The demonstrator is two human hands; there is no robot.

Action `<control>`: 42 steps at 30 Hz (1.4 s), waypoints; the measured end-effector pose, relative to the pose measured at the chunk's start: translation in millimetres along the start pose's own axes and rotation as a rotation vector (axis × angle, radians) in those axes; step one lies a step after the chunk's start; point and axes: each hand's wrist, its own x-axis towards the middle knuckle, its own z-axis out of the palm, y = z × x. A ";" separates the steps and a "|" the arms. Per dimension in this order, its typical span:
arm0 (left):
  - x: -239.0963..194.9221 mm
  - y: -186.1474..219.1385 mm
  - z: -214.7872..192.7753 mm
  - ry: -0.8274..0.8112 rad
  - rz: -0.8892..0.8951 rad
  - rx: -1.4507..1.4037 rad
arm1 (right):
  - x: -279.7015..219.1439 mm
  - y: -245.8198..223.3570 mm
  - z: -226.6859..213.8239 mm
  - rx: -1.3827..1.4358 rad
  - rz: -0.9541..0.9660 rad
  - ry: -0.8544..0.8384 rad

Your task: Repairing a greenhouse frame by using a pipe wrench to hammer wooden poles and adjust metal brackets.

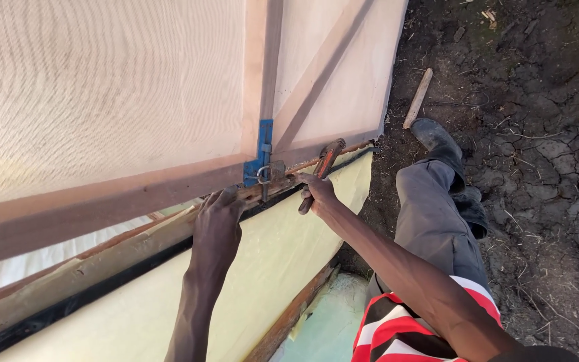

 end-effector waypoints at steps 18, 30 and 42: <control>-0.8 12.7 -17.7 0.099 -0.011 -0.059 | -56.2 -29.4 20.8 -0.008 0.040 0.001; 2.4 5.8 -4.7 0.129 -0.021 -0.012 | -38.9 -28.8 19.4 -0.076 0.063 -0.089; 1.2 12.3 4.2 0.158 -0.058 0.046 | -46.8 -35.2 21.2 -0.086 0.085 -0.039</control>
